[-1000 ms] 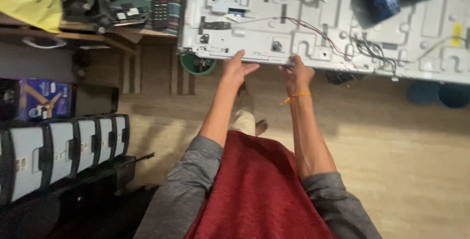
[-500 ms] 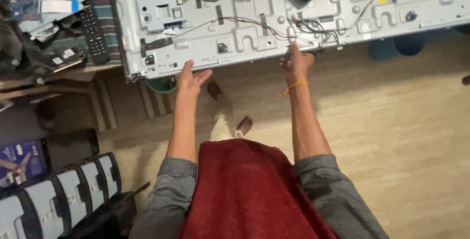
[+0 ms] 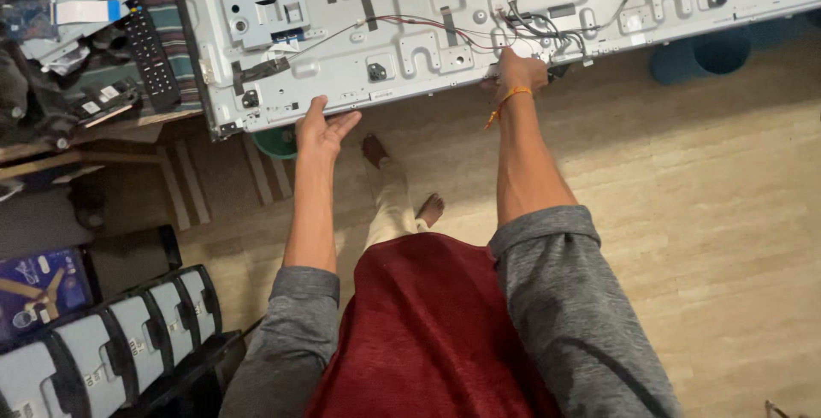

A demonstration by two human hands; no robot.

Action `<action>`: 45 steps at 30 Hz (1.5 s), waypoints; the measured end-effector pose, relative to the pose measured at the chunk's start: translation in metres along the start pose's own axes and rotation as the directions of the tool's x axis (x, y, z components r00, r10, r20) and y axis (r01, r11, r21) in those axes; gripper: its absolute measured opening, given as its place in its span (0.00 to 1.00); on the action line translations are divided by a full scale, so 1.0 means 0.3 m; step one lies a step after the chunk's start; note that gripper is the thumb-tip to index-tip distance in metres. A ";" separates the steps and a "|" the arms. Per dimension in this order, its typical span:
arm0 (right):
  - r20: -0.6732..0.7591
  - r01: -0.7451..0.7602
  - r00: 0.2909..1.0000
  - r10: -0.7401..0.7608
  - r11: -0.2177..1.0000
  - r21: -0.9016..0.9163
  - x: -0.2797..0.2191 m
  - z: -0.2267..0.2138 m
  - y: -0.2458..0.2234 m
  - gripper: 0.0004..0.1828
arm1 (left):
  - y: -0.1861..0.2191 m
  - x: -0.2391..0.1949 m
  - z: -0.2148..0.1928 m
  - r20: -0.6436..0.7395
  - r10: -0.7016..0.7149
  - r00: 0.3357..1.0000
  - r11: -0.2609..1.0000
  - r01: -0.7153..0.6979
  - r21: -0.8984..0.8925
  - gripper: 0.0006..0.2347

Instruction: The person uses a red-handled screwdriver to remove screws from the back panel of a disassembled television. They then detach a metal frame and a long white plastic strip from the device, placing them aside.

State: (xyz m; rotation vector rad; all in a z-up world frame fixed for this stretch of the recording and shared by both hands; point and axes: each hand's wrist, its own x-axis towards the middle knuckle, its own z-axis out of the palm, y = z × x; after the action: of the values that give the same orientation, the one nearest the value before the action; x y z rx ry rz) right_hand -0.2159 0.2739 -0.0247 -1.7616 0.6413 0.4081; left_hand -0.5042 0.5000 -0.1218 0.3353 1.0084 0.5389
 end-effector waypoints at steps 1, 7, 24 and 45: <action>0.005 -0.018 1.000 0.018 1.000 0.019 0.001 0.000 -0.003 0.15 | 0.005 0.001 0.002 -0.011 -0.018 1.000 1.000 0.018 -0.003 0.18; 0.013 0.007 1.000 -0.006 0.999 -0.040 0.046 0.012 0.002 0.13 | 0.015 -0.002 0.016 0.042 -0.032 0.999 0.998 0.034 -0.053 0.17; 0.133 -0.120 0.989 0.065 0.876 0.468 0.178 0.038 0.259 0.10 | -0.050 -0.131 0.116 -0.267 0.141 0.953 0.989 -0.145 0.006 0.20; 0.786 0.931 -0.108 -0.609 -0.339 -0.134 -0.061 -0.237 -0.037 0.14 | -0.462 -0.268 0.622 0.978 0.183 0.101 -0.760 -0.616 0.206 0.10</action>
State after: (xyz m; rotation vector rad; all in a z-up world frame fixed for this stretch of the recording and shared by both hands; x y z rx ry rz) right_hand -0.2274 0.2118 0.0142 -2.2244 -1.6204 -0.1569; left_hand -0.3388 0.3365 -0.0414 2.9009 0.2475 0.8193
